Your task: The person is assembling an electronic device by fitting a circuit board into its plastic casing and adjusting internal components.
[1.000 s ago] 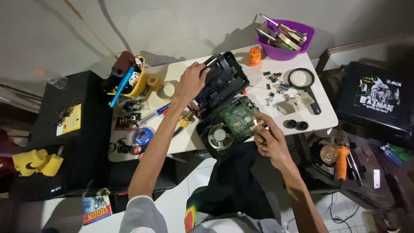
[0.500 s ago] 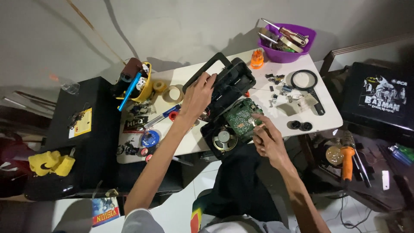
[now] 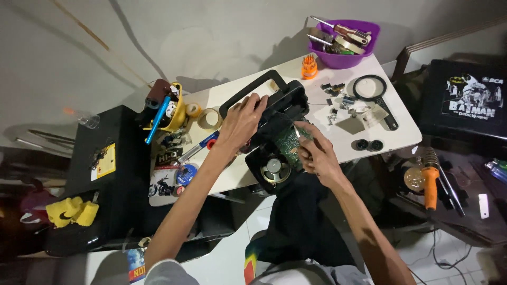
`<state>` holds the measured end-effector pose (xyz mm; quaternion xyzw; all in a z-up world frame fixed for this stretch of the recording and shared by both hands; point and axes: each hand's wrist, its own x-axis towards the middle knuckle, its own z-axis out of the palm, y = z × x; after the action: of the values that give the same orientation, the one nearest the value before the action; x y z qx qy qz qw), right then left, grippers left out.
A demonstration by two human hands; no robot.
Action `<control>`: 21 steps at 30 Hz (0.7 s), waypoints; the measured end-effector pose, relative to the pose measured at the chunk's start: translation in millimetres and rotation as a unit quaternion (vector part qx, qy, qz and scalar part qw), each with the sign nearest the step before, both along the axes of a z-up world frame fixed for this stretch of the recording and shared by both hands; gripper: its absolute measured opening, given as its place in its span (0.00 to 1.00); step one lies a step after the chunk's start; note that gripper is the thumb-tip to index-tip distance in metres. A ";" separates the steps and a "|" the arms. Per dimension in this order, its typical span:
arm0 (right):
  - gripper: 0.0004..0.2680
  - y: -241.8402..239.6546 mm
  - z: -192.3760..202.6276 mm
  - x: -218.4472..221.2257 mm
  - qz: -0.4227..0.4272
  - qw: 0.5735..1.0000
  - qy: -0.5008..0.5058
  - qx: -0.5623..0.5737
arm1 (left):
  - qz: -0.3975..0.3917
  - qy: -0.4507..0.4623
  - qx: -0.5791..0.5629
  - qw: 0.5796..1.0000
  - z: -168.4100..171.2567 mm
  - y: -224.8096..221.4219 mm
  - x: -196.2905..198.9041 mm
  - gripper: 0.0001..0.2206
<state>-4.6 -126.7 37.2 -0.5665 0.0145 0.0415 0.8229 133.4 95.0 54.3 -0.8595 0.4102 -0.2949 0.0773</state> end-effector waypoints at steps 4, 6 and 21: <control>0.15 -0.4 7.5 0.9 -0.002 1.000 -0.004 0.004 | -0.013 -0.003 0.016 1.000 4.5 -1.0 -6.7 0.19; 0.15 -1.8 11.7 1.4 0.006 1.000 -0.003 0.011 | -0.013 -0.019 0.031 0.999 1.6 -1.0 -6.4 0.21; 0.09 -3.0 28.4 14.2 0.046 0.995 0.051 0.079 | -0.009 0.045 -0.013 0.999 -5.4 0.9 -14.1 0.20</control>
<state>9.7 -129.7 65.6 -0.4973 0.0267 0.1094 0.8603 119.3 95.9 48.9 -0.8690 0.4174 -0.2620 0.0452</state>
